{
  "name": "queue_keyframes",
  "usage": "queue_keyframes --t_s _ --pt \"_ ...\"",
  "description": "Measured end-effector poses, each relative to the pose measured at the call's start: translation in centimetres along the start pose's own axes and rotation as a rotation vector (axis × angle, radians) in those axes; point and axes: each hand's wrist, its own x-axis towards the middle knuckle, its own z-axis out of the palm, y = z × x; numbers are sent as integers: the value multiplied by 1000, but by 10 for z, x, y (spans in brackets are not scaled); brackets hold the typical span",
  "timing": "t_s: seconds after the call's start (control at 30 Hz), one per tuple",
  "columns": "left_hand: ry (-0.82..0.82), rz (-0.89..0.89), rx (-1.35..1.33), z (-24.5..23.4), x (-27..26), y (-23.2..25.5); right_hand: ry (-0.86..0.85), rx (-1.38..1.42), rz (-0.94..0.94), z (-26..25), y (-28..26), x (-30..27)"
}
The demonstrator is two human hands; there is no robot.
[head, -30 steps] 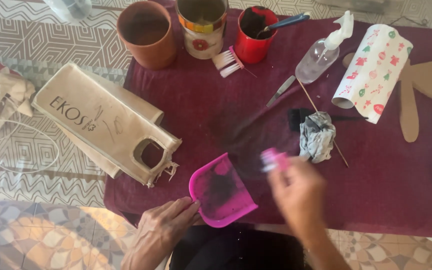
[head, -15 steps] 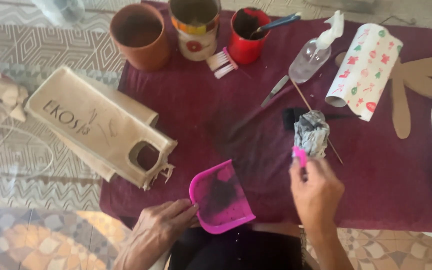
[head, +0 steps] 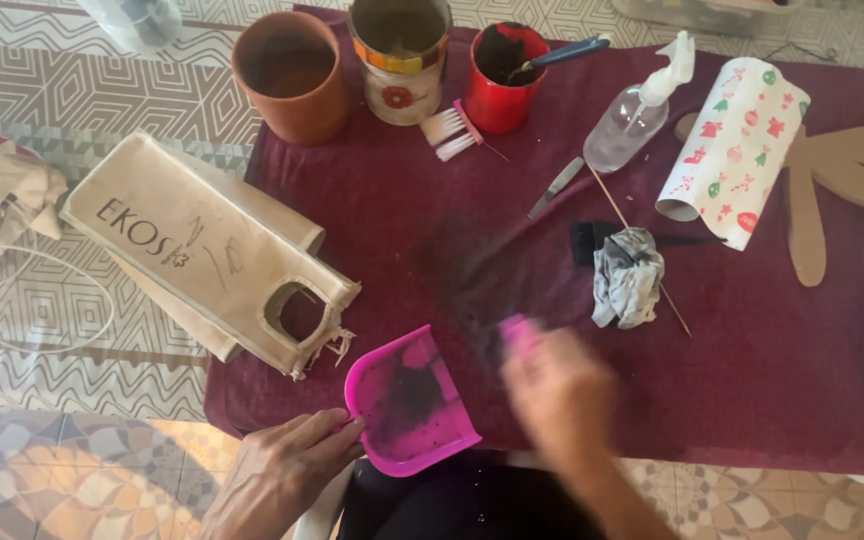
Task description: Cleaning a decorated container and the surrounding workspace using a cloth, brush, and spray bottle
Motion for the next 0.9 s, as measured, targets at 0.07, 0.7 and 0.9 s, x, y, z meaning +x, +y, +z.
queue_keyframes --t_s 0.07,0.7,0.9 --pt "0 -10 9 3 -1 2 -52 250 -102 1 -30 -11" --pt "61 -108 12 6 -2 18 49 85 -116 8 24 72" --pt "62 -135 74 25 -13 6 -272 579 -258 25 -33 17"
